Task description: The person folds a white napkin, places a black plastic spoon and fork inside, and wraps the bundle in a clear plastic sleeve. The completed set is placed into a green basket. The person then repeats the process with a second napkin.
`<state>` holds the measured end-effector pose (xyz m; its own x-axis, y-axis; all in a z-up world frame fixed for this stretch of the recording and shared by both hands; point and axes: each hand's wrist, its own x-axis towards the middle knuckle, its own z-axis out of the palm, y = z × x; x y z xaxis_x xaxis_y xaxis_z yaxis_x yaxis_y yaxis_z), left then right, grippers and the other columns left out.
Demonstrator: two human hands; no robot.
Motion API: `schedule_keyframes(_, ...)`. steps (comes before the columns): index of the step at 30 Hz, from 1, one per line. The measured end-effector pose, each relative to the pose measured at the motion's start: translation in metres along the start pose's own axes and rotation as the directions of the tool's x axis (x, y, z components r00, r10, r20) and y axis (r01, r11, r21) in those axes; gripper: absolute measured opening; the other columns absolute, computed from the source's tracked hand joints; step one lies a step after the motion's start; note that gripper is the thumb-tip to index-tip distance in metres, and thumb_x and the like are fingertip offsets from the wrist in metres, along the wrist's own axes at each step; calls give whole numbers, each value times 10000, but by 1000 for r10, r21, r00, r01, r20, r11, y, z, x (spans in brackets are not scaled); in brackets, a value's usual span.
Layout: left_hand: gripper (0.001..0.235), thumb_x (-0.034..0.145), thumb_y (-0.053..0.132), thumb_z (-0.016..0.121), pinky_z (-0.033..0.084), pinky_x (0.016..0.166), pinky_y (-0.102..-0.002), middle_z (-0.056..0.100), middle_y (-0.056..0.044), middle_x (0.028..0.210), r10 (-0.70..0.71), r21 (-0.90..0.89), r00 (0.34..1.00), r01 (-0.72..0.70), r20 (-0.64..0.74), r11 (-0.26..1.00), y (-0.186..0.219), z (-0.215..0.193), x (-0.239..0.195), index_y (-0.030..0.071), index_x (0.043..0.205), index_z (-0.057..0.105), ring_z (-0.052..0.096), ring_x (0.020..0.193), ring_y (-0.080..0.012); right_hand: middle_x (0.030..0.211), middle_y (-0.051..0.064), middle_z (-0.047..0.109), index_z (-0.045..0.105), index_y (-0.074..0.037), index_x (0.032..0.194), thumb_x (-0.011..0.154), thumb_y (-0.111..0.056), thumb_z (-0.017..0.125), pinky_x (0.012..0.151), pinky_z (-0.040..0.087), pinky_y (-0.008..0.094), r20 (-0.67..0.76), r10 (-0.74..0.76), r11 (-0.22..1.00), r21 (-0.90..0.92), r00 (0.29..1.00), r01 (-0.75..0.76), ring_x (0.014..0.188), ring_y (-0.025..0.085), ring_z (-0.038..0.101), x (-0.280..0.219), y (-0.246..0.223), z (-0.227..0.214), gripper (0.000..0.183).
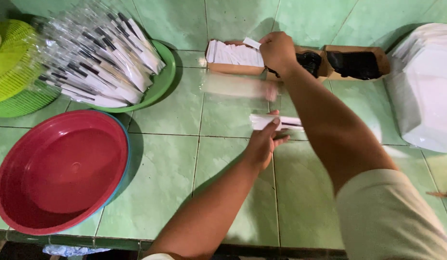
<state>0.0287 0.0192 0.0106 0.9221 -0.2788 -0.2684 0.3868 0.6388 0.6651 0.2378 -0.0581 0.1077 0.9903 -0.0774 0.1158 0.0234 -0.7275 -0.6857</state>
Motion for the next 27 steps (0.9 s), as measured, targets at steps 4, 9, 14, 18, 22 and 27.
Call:
schedule_keyframes(4, 473, 956, 295, 622, 561, 1017, -499, 577, -182, 1353, -32, 20, 998, 33, -56, 999, -3, 1, 5, 153, 1407, 613, 612, 1192, -372, 589, -11, 235, 224, -173, 677, 1034, -123, 459, 571, 169, 342, -21, -198, 980, 21, 980, 198, 597, 104, 220, -40, 38, -35, 430)
schedule_keyframes(9, 626, 991, 372, 712, 567, 970, -567, 430, -249, 1508, 102, -37, 993, -100, 57, 994, -37, -26, 40, 245, 1559, 483, 627, 1165, -443, 774, -4, 499, 668, -128, 1053, 1001, -221, 573, 635, 586, 286, -27, 114, 754, 653, 993, -69, 677, 115, 567, -106, 141, -85, 142)
schedule_keyframes(14, 599, 1011, 380, 652, 638, 892, -488, 568, -148, 1315, 100, -40, 993, -98, 63, 994, -30, -25, 32, 221, 1558, 469, 699, 1078, -352, 782, -6, 448, 529, -117, 1007, 989, -203, 524, 596, 557, 302, -4, 398, 516, 827, 917, -221, 638, 146, 563, -161, 216, -122, 88)
schedule_keyframes(18, 574, 1034, 489, 554, 665, 851, -450, 635, -102, 1170, 104, -82, 992, -98, 70, 992, -20, -15, 19, 269, 1556, 466, 740, 996, -309, 798, -7, 493, 574, -105, 1017, 1016, -150, 530, 584, 513, 223, 21, 372, 575, 780, 928, -248, 692, 74, 570, -198, 227, -121, 63)
schedule_keyframes(22, 579, 1001, 535, 586, 613, 959, -567, 676, -161, 1236, 93, -203, 992, -75, 81, 976, -12, -22, 24, 329, 1533, 488, 732, 1062, -386, 777, 123, 642, 656, -50, 1044, 1033, -134, 610, 672, 577, 343, 60, 218, 801, 559, 974, -214, 675, 197, 671, -216, 191, -142, 97)
schedule_keyframes(27, 563, 990, 527, 602, 561, 1043, -603, 687, -201, 1273, 121, -356, 992, -97, 44, 929, -6, -28, 21, 319, 1506, 519, 708, 1105, -455, 883, 192, 674, 652, 46, 1041, 1011, -44, 649, 749, 628, 441, 147, 128, 724, 663, 981, -193, 767, 288, 718, -223, 194, -142, 95)
